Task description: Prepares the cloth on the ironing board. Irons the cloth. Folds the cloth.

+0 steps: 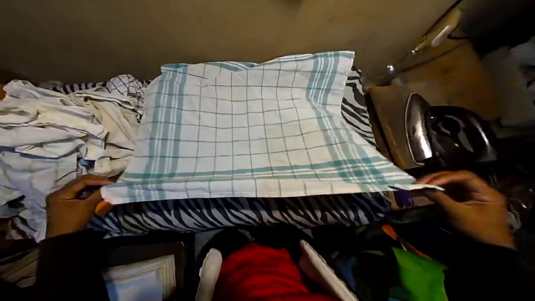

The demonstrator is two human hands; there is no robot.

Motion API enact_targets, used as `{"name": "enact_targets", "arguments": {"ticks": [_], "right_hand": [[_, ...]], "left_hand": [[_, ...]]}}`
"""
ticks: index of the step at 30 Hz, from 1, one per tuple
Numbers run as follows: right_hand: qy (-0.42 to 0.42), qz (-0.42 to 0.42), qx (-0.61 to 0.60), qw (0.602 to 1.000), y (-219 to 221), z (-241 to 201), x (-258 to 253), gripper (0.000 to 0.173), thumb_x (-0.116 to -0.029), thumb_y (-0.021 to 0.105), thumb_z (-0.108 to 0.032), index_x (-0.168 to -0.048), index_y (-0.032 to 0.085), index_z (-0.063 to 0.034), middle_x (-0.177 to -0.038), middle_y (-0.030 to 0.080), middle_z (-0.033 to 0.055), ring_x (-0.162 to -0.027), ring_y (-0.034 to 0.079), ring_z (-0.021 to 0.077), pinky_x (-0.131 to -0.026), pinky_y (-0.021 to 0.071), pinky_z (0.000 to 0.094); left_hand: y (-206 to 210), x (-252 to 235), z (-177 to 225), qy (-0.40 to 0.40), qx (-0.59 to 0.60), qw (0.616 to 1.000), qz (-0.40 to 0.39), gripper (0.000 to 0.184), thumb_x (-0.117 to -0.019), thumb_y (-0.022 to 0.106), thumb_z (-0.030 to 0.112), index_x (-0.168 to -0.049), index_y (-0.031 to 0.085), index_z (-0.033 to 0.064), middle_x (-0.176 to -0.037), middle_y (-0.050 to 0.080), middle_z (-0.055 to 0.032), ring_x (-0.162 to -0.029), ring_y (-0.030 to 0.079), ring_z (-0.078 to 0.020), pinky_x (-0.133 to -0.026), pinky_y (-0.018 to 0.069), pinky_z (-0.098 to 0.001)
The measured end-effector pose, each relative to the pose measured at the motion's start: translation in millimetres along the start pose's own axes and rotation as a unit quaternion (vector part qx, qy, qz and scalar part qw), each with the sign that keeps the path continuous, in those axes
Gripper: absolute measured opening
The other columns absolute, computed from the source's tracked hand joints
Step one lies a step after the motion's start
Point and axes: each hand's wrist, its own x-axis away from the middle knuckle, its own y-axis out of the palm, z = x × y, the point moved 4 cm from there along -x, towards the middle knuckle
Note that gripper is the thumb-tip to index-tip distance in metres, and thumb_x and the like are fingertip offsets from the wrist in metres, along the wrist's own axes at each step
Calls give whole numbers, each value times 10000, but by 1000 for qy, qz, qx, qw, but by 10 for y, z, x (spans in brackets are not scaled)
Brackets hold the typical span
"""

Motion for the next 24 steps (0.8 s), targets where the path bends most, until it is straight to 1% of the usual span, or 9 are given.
{"name": "enact_targets", "arguments": {"ticks": [2, 7, 11, 15, 18, 20, 21, 22, 24], "right_hand": [[60, -34, 12, 998, 99, 194, 172, 171, -899, 748, -233, -1043, 691, -306, -1015, 718, -208, -919, 673, -48, -816, 577, 168], [180, -186, 45, 965, 113, 405, 635, 155, -851, 715, -150, -972, 689, -57, -926, 713, -52, -751, 631, -47, -683, 550, 150], [267, -289, 54, 918, 18, 356, 762, 145, -825, 729, -84, -946, 680, -23, -815, 680, -18, -647, 597, -1, -600, 519, 198], [185, -176, 70, 964, -12, 356, 440, 177, -870, 730, -229, -963, 700, -82, -835, 685, -80, -679, 591, -58, -629, 524, 150], [145, -64, 93, 983, 102, 325, -16, 234, -906, 689, -184, -1023, 651, 15, -860, 663, -31, -695, 596, -39, -654, 535, 170], [136, -9, 96, 986, 209, 419, -303, 265, -930, 661, -142, -1084, 618, 69, -895, 651, 11, -716, 603, -23, -678, 543, 182], [137, 17, 97, 986, 280, 499, -428, 288, -938, 654, -136, -1108, 608, 92, -910, 648, 39, -735, 603, -8, -697, 542, 196], [146, 43, 99, 983, 362, 597, -536, 300, -951, 649, -120, -1130, 602, 116, -928, 648, 80, -762, 602, 19, -726, 538, 218], [186, 71, 118, 973, 532, 799, -682, 318, -999, 624, -113, -1183, 586, 143, -986, 644, 185, -816, 597, 118, -779, 524, 300]], "left_hand": [[60, 153, -224, 3, -44, 998, -35, 274, -852, 647, 151, -966, 684, -96, -1042, 700, -164, -918, 649, -102, -834, 534, -279], [69, 562, -203, 28, -92, 986, -138, 260, -816, 669, 178, -861, 708, -76, -1023, 698, -221, -1009, 670, -315, -934, 522, -501], [26, 745, -248, -3, -66, 980, -188, 256, -791, 706, 216, -841, 731, -34, -1022, 701, -143, -1040, 655, -197, -965, 514, -379], [76, 471, -189, 11, -4, 988, -154, 267, -828, 708, 268, -857, 702, 3, -1049, 686, -37, -1070, 617, -37, -974, 492, -235], [255, 46, -62, 27, 60, 992, -107, 217, -891, 639, 189, -967, 665, -13, -1070, 704, -3, -1043, 653, -3, -944, 543, -230], [426, -226, 200, -62, 55, 994, -65, 192, -895, 559, 24, -1045, 621, -80, -1046, 701, -59, -964, 662, -30, -904, 554, -261], [518, -351, 311, -130, 42, 989, -53, 213, -943, 523, -49, -1133, 583, -124, -1074, 667, -137, -935, 625, -81, -886, 529, -307], [615, -480, 317, -188, 31, 981, -40, 229, -984, 526, -55, -1199, 572, -119, -1069, 654, -172, -885, 602, -117, -843, 522, -344], [805, -688, 114, -241, 3, 970, -35, 239, -1005, 600, 48, -1220, 587, -58, -968, 648, -134, -751, 551, -102, -726, 501, -332]]}}
